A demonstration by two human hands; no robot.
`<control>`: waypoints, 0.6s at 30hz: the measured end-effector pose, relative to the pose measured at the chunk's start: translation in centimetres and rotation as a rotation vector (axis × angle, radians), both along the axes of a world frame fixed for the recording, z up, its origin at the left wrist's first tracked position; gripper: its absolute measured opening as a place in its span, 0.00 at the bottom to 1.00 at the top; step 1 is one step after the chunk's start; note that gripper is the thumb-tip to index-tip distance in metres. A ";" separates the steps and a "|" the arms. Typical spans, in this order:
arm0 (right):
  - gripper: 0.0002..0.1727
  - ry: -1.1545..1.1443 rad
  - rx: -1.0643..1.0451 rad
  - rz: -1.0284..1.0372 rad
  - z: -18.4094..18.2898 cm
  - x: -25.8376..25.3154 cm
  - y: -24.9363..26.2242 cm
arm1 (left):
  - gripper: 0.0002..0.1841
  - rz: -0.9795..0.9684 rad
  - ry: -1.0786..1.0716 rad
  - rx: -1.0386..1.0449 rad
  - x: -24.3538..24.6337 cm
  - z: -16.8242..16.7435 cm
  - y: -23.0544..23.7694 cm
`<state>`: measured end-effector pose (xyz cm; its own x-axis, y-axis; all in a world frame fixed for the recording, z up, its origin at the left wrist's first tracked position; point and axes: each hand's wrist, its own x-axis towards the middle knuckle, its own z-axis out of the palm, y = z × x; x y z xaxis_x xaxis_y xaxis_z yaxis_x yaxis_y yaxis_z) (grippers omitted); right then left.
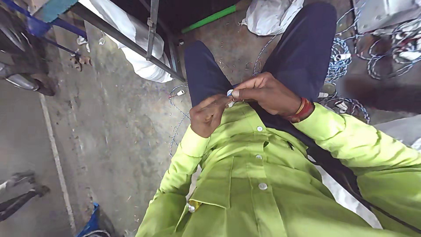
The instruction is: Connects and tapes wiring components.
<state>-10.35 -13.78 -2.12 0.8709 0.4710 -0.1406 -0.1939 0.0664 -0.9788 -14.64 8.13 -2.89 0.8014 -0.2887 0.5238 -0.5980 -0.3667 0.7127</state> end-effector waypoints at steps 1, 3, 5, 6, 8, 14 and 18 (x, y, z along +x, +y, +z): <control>0.10 0.031 0.008 -0.007 0.1 -0.1 0.0 | 0.09 -0.006 0.011 0.018 0.0 0.1 0.0; 0.10 0.018 -0.004 -0.030 0.1 -0.2 0.1 | 0.09 -0.022 0.072 0.046 0.1 0.2 0.0; 0.09 -0.081 -0.074 -0.057 0.0 -0.3 0.3 | 0.09 -0.055 0.108 0.066 0.3 0.1 -0.3; 0.08 -0.138 -0.122 -0.076 0.1 -0.3 0.4 | 0.09 -0.064 0.115 0.090 0.4 0.2 -0.4; 0.08 -0.251 -0.220 -0.097 0.1 -0.4 0.4 | 0.10 -0.064 0.134 0.148 0.4 0.5 -0.6; 0.12 -0.570 -0.383 -0.102 -0.3 0.1 1.2 | 0.09 -0.133 0.409 0.010 0.6 0.9 0.3; 0.11 -0.440 -0.125 -0.020 0.1 0.6 1.4 | 0.09 -0.179 0.671 -0.303 -0.1 0.9 0.9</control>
<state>-9.77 -12.33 -2.05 0.8694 0.4562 0.1900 0.2420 -0.0578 -0.9686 -14.72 9.02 -1.97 0.9308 -0.3652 0.0175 -0.0327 -0.0354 0.9988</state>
